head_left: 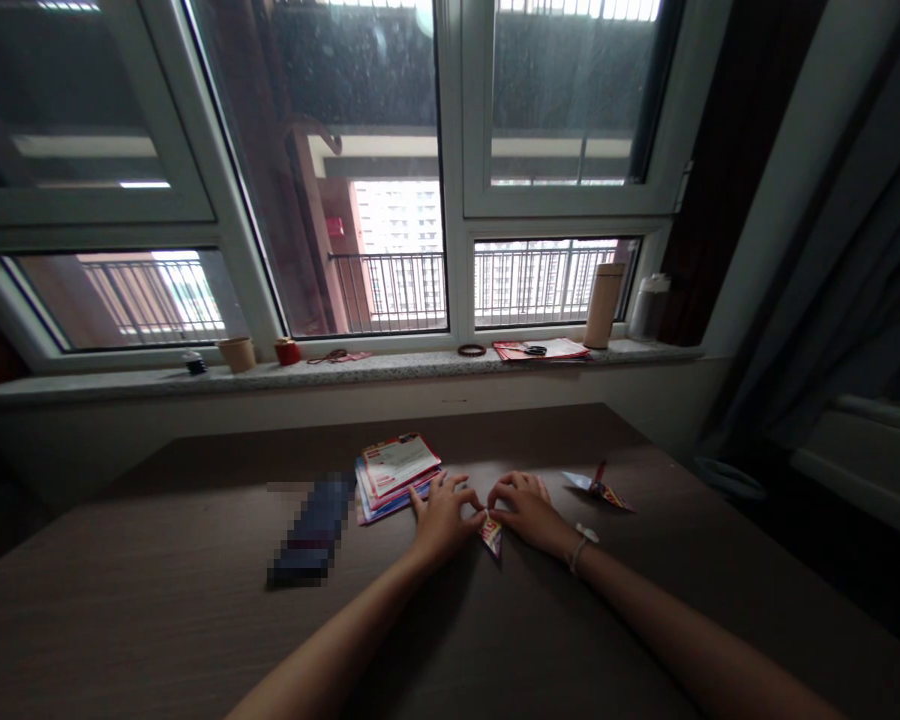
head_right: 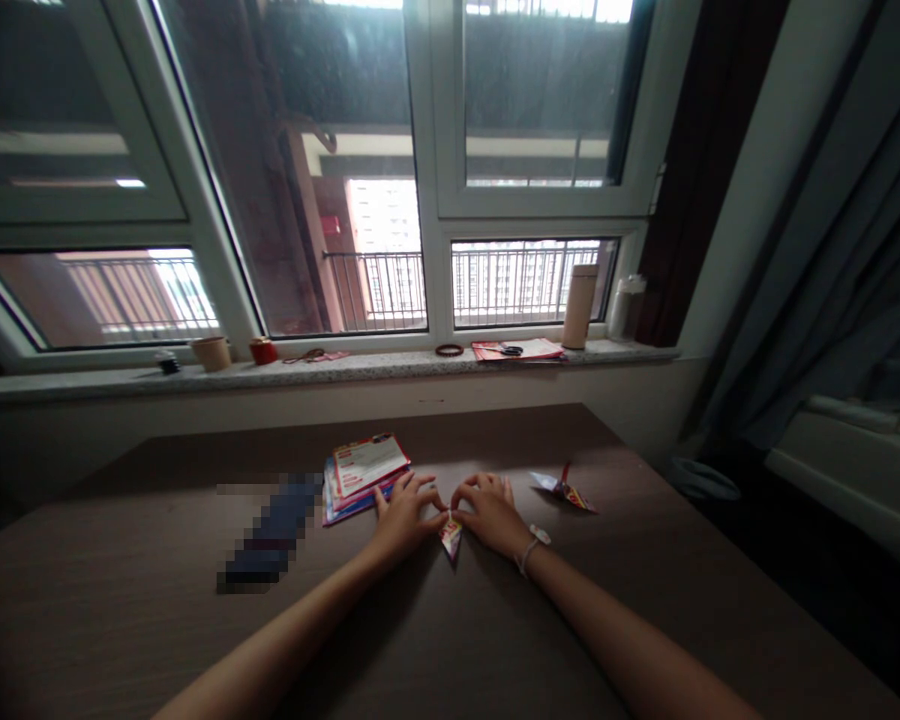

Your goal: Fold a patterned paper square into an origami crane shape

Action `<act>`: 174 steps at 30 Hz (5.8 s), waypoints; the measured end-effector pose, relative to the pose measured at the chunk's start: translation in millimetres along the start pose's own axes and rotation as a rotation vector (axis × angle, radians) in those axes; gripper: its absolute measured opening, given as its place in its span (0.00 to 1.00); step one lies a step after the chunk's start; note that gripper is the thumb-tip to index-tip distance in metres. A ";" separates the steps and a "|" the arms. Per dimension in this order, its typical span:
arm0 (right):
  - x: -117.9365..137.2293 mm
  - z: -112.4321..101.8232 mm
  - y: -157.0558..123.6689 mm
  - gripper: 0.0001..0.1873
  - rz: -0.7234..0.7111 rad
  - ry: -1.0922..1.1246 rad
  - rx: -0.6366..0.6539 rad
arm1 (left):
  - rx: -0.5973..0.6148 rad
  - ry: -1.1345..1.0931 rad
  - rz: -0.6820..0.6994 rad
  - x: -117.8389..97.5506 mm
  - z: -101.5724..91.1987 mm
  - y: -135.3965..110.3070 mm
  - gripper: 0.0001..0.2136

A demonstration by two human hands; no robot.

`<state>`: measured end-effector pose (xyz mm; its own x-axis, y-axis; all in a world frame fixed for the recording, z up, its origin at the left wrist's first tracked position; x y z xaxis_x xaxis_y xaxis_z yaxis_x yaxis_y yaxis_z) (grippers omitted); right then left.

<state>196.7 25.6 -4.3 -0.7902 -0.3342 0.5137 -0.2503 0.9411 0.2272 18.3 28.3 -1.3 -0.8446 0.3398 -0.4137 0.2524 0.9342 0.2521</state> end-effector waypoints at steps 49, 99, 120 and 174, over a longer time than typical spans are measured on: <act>-1.5 -5.8 -9.2 0.08 -0.162 0.068 -0.049 | 0.016 0.012 0.139 12.5 -8.4 -4.4 0.08; 3.5 -5.4 -12.3 0.11 -0.187 -0.079 -0.112 | -0.079 0.181 0.095 8.1 -3.6 -11.7 0.09; 0.4 -5.7 -13.7 0.13 -0.184 -0.048 -0.077 | -0.029 0.201 0.096 6.3 -12.7 -17.3 0.18; 2.5 -12.7 -16.9 0.30 -0.188 -0.028 0.028 | 0.100 0.135 0.030 10.6 -20.7 -9.0 0.14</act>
<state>206.1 8.2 3.7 -0.7431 -0.5033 0.4410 -0.4101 0.8633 0.2942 -2.7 21.2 10.1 -0.8903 0.3561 -0.2839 0.3183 0.9324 0.1714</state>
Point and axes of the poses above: each hand's wrist, its own y-axis towards the middle knuckle, its own z-axis out of the palm, x = y × z, the point moved 1 cm from there along y, towards the middle knuckle, and after that the axes turned 1 degree about -x, right-handed, at the moved point
